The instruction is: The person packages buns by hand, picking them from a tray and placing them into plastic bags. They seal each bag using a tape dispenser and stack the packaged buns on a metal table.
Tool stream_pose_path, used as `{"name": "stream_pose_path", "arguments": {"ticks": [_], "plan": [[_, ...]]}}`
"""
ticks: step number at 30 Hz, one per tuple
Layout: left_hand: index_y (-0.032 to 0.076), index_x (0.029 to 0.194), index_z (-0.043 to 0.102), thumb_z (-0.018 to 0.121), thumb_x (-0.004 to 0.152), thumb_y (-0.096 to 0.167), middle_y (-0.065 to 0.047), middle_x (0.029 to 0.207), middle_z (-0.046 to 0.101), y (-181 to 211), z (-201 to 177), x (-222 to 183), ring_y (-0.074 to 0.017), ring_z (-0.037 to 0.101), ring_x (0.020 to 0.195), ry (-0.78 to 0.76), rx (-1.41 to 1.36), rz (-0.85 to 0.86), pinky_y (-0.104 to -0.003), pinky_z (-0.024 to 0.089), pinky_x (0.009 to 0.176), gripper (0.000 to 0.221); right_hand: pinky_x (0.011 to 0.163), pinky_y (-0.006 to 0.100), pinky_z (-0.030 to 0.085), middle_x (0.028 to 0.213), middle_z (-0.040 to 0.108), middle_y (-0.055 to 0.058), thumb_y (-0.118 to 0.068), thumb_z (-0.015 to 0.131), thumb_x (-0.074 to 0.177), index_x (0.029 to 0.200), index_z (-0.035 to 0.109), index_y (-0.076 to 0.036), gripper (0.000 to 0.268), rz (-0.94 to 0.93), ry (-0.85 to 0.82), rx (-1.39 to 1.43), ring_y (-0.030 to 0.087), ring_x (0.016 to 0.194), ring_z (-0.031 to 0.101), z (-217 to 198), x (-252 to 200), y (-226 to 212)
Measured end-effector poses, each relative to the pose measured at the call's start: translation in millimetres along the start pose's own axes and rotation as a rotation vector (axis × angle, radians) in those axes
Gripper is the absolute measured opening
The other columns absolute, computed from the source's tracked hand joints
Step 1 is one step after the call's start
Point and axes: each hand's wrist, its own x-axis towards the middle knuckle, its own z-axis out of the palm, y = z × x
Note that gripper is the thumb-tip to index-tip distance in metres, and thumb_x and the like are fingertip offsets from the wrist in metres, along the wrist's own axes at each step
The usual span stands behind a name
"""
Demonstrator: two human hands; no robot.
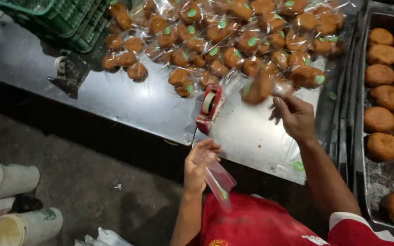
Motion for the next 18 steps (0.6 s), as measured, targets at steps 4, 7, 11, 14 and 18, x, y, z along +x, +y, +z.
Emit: {"name": "stream_pose_path", "arguments": {"ticks": [4,7,11,14,18], "plan": [[-0.009,0.107,0.067,0.072,0.089,0.013,-0.024,0.106,0.075,-21.7,4.3,6.1,-0.0275,0.077,0.095,-0.108,-0.241,-0.185,-0.039,0.062,0.088,0.029,0.058,0.03,0.057,0.078,0.075,0.008,-0.015,0.062,0.101,0.106,0.072,-0.002,0.017,0.224,-0.193,0.157,0.016,0.064,0.071,15.3,-45.6,-17.3],[-0.006,0.099,0.067,0.075,0.094,0.007,-0.018,0.098,0.076,-55.0,25.0,4.3,-0.0212,0.074,0.088,-0.161,0.002,-0.088,-0.035,0.061,0.082,0.017,0.068,0.033,0.054,0.08,0.068,0.01,-0.014,0.078,0.086,0.094,0.068,-0.002,0.018,-0.285,-0.255,-0.029,0.021,0.074,0.067,24.3,-94.0,-34.1],[-0.002,0.088,0.065,0.086,0.095,0.002,-0.008,0.082,0.066,-88.8,59.2,6.4,-0.0102,0.058,0.078,-0.255,0.481,0.047,-0.028,0.051,0.07,0.022,0.064,0.034,0.049,0.066,0.064,0.008,-0.009,0.075,0.091,0.082,0.069,-0.006,0.011,-0.228,-0.265,-0.098,0.021,0.064,0.063,2.0,-128.6,-33.9],[0.006,0.094,0.064,0.081,0.088,0.006,0.001,0.073,0.061,-86.4,81.2,7.9,-0.0051,0.055,0.062,-0.33,0.534,-0.078,-0.023,0.046,0.054,0.018,0.063,0.035,0.048,0.072,0.064,0.01,-0.007,0.072,0.095,0.083,0.066,-0.003,0.014,-0.136,-0.125,0.088,0.019,0.069,0.064,-39.9,-150.2,-40.8],[0.004,0.089,0.064,0.069,0.101,0.015,-0.004,0.069,0.067,-103.7,120.7,5.6,-0.0079,0.061,0.055,-0.653,0.451,-0.386,-0.023,0.047,0.049,0.017,0.056,0.034,0.048,0.066,0.064,0.008,-0.012,0.069,0.096,0.082,0.066,0.0,0.019,0.117,0.011,0.091,0.017,0.06,0.062,-77.0,-189.7,-41.0]]}}
